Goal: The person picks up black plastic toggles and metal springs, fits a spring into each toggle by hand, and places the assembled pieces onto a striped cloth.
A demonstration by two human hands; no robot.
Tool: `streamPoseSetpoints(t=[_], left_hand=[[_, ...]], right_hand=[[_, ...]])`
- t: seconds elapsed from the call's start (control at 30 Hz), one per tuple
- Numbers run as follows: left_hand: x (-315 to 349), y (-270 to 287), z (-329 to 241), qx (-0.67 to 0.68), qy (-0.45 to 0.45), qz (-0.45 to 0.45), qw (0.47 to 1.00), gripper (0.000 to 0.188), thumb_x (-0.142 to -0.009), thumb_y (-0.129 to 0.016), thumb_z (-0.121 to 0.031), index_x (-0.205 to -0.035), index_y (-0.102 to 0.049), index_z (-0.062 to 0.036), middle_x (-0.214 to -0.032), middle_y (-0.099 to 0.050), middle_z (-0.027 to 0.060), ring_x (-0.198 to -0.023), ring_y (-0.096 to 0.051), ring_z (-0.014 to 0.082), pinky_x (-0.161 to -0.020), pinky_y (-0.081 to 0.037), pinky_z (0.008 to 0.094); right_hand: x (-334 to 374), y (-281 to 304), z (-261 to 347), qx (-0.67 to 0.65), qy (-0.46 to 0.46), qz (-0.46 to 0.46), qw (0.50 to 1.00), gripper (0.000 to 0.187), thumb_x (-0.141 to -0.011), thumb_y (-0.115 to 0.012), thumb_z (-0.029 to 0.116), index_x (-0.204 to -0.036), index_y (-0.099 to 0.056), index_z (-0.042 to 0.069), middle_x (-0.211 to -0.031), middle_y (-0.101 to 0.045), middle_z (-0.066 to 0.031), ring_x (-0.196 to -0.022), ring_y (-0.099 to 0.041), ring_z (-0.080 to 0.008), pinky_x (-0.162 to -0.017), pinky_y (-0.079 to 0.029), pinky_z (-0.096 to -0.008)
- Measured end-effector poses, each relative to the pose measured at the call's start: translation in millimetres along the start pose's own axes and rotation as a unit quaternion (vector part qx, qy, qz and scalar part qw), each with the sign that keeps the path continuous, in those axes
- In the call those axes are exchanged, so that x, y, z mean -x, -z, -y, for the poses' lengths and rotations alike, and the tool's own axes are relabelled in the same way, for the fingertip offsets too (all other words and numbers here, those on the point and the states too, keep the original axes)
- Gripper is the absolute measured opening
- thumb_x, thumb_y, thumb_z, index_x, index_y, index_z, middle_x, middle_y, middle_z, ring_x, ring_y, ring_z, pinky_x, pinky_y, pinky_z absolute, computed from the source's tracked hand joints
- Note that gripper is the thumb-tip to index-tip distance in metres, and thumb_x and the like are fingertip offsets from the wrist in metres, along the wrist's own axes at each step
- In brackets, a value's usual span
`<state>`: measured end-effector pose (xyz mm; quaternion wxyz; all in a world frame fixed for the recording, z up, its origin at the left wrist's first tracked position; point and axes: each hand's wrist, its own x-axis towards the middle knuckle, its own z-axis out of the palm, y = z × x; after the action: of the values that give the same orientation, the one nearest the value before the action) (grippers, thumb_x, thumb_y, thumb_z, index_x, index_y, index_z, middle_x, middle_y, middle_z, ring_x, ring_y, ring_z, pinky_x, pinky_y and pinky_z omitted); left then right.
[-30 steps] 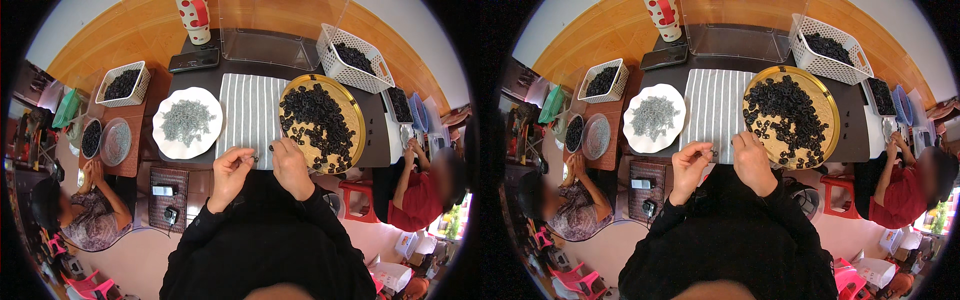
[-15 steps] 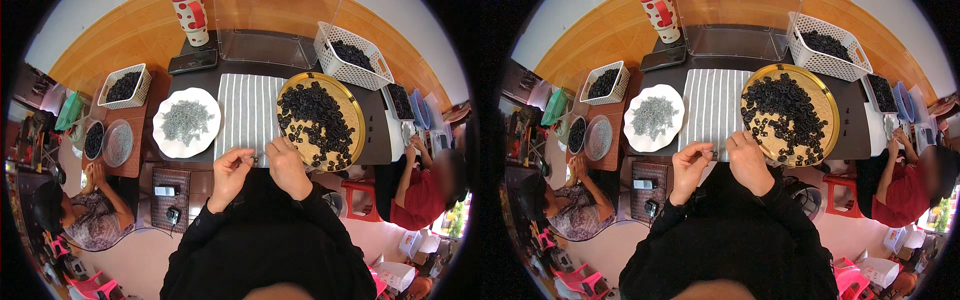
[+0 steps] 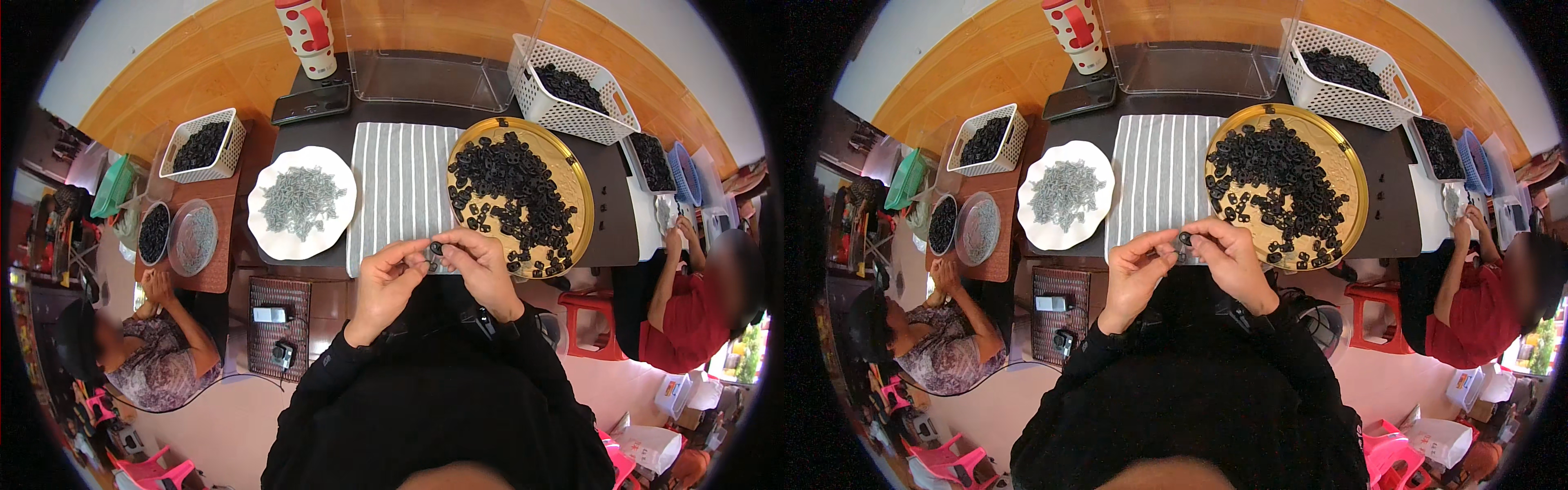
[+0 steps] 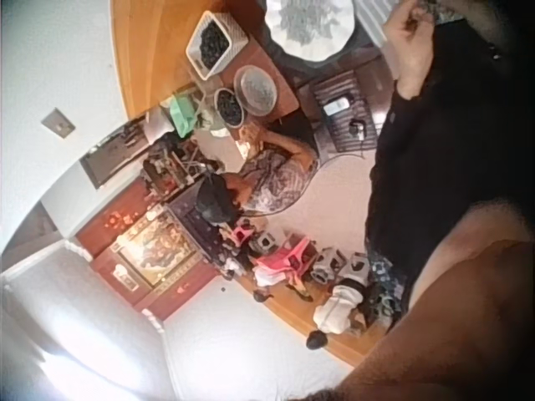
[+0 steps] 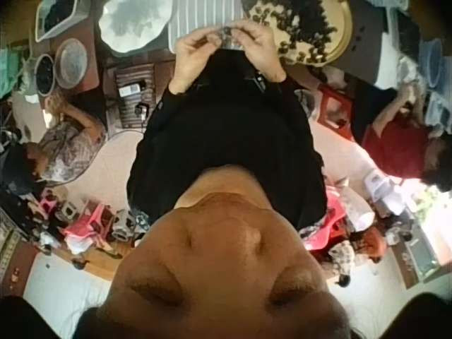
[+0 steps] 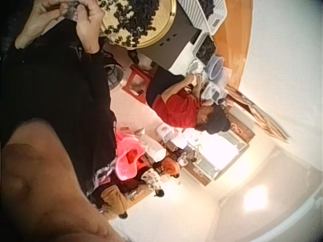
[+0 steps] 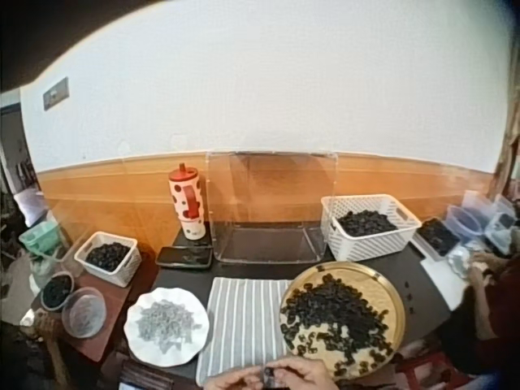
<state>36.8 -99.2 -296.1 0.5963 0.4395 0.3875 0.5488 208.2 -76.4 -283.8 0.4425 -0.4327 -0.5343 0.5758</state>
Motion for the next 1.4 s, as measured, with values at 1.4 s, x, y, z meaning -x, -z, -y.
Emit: streamPoseSetpoints(t=[1.4], left_hand=[[3, -13, 8, 0.079, -0.035, 0.006, 0.996, 0.025, -0.084, -0.064, 0.008, -0.108, -0.067, 0.0035, -0.086, -0.063, 0.0074, -0.070, -0.059, 0.0107, -0.059, -0.049, 0.0214]], right_hand=[[16, -3, 3, 0.281, 0.311, -0.027, 0.907, 0.034, -0.078, -0.065, -0.009, -0.111, -0.059, -0.006, -0.090, -0.059, -0.0136, -0.073, -0.059, -0.0233, -0.062, -0.047, -0.0296]])
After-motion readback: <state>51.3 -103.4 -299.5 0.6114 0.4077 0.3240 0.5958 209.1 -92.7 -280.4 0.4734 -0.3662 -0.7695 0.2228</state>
